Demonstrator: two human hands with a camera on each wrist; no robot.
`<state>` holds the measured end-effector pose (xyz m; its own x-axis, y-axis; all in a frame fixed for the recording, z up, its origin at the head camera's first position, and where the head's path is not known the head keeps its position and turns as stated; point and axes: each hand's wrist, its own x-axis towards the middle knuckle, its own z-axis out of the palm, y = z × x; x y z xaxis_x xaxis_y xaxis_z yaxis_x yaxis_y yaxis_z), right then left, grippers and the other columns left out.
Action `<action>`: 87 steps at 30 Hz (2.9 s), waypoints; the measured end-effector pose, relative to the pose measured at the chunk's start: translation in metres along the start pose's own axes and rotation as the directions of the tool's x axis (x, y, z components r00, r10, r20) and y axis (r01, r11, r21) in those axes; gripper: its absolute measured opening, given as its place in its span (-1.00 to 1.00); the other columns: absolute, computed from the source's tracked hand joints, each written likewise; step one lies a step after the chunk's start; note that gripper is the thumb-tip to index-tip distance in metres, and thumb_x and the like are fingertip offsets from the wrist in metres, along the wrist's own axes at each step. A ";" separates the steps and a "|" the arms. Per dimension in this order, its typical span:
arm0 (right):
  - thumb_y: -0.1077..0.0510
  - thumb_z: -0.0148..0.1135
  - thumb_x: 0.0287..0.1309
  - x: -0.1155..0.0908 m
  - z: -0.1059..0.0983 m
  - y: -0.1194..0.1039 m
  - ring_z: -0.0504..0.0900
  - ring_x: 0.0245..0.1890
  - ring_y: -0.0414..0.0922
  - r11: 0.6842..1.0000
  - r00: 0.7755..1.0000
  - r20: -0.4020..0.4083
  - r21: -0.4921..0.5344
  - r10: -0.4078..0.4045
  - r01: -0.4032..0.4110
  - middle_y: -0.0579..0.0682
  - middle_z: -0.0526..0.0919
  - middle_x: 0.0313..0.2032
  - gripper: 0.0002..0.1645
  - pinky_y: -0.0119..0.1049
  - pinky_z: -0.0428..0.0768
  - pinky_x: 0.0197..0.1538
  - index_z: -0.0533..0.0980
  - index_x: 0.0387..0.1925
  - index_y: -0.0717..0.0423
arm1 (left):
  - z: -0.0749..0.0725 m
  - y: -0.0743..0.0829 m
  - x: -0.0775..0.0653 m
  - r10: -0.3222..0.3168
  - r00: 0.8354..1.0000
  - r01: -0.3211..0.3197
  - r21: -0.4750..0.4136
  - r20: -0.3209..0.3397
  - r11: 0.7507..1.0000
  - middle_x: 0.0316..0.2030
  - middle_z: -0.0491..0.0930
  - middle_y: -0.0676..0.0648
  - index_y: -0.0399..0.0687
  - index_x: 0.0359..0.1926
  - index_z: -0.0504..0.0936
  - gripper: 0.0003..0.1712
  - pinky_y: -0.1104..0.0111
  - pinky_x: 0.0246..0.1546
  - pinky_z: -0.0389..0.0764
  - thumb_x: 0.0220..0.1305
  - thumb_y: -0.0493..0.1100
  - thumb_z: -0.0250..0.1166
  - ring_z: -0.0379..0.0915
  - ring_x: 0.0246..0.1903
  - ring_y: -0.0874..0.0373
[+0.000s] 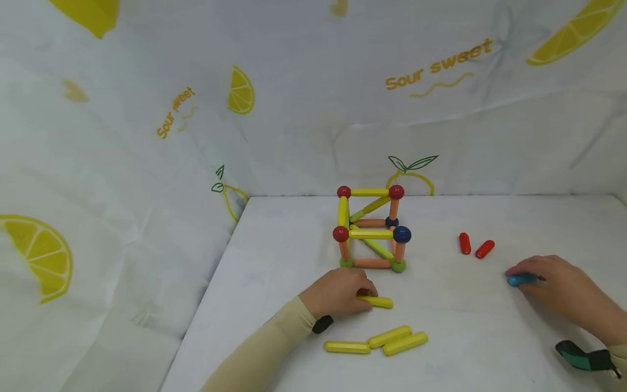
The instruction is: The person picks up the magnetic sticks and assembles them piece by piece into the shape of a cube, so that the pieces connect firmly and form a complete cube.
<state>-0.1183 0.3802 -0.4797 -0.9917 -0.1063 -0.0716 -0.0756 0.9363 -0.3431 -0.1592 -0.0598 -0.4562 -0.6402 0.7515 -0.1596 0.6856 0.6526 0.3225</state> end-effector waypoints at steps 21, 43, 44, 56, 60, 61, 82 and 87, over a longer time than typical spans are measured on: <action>0.10 0.59 0.26 0.018 0.006 -0.166 0.65 -0.13 -0.36 0.884 0.940 -0.052 0.325 -0.338 0.336 -0.31 0.72 -0.10 -0.64 -0.41 0.75 -0.04 0.74 0.07 -0.18 | -0.035 0.002 -0.016 0.085 0.953 -0.129 -0.134 -0.290 0.983 -0.05 0.76 0.20 0.25 0.39 0.68 -0.50 0.65 -0.24 0.53 0.47 -0.08 0.41 0.48 -0.23 0.39; 0.10 0.52 0.33 0.022 0.011 -0.176 0.78 -0.04 -0.14 0.854 0.933 -0.021 0.395 -0.359 0.338 -0.20 0.82 -0.01 -0.65 -0.05 0.83 0.00 0.69 0.11 -0.16 | -0.037 0.005 -0.015 0.126 0.904 -0.258 -0.285 -0.409 0.923 0.08 0.78 0.23 0.16 0.31 0.71 -0.58 0.42 0.07 0.56 0.49 -0.09 0.44 0.57 -0.03 0.43; 0.10 0.51 0.34 0.022 0.012 -0.176 0.79 -0.04 -0.13 0.849 0.931 -0.017 0.405 -0.364 0.339 -0.20 0.82 -0.01 -0.66 -0.02 0.82 0.01 0.69 0.12 -0.16 | -0.037 0.007 -0.015 0.114 0.897 -0.276 -0.338 -0.427 0.900 0.10 0.78 0.18 0.11 0.28 0.71 -0.61 0.39 0.11 0.61 0.49 -0.09 0.43 0.60 0.01 0.41; 0.13 0.52 0.33 0.019 0.018 -0.180 0.76 -0.10 -0.28 0.817 0.918 -0.031 0.446 -0.395 0.366 -0.28 0.81 -0.07 -0.67 -0.18 0.81 -0.01 0.69 0.08 -0.15 | -0.024 0.019 -0.012 0.036 0.881 -0.375 -0.651 -0.471 0.661 0.19 0.74 -0.21 -0.13 0.25 0.49 -0.63 0.31 0.21 0.73 0.54 -0.23 0.34 0.77 0.15 0.18; 0.08 0.53 0.33 0.020 0.019 -0.183 0.75 -0.09 -0.29 0.805 0.910 -0.042 0.450 -0.413 0.387 -0.26 0.82 -0.07 -0.67 -0.17 0.81 -0.01 0.69 0.09 -0.14 | -0.021 0.020 -0.011 0.014 0.892 -0.328 -0.627 -0.451 0.706 0.14 0.75 -0.10 -0.07 0.26 0.53 -0.63 0.37 0.22 0.71 0.54 -0.16 0.36 0.74 0.14 0.29; 0.07 0.52 0.33 0.020 0.020 -0.184 0.76 -0.08 -0.26 0.803 0.908 -0.040 0.452 -0.417 0.389 -0.25 0.82 -0.06 -0.67 -0.16 0.81 -0.01 0.69 0.10 -0.13 | -0.021 0.021 -0.011 0.012 0.890 -0.323 -0.612 -0.456 0.722 0.13 0.76 -0.08 -0.05 0.26 0.52 -0.63 0.39 0.22 0.70 0.54 -0.15 0.36 0.74 0.12 0.31; 0.08 0.48 0.39 0.036 -0.022 -0.176 0.61 -0.16 -0.42 0.864 0.882 -0.441 0.364 -0.169 0.347 -0.07 0.82 -0.06 -0.72 -0.73 0.47 -0.13 0.73 0.09 -0.08 | -0.027 0.003 -0.006 0.063 0.861 -0.075 -0.004 -0.505 0.997 0.04 0.80 0.05 -0.02 0.34 0.61 -0.58 0.50 -0.03 0.73 0.58 -0.04 0.32 0.71 -0.15 0.26; -0.02 0.52 0.36 0.043 -0.020 -0.184 0.70 0.03 -0.12 0.854 0.889 -0.418 0.380 -0.185 0.357 -0.05 0.78 0.12 -0.55 -0.77 0.44 -0.02 0.68 0.23 -0.12 | -0.022 0.001 -0.001 0.095 0.842 -0.024 0.139 -0.530 0.990 0.03 0.81 0.12 0.03 0.31 0.67 -0.59 0.53 -0.18 0.72 0.53 -0.03 0.37 0.75 -0.22 0.28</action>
<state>-0.1494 0.2101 -0.4007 -0.9111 -0.1281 0.3917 -0.3789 0.6342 -0.6740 -0.1657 -0.0618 -0.4357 -0.6579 0.6437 0.3910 0.7424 0.6415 0.1930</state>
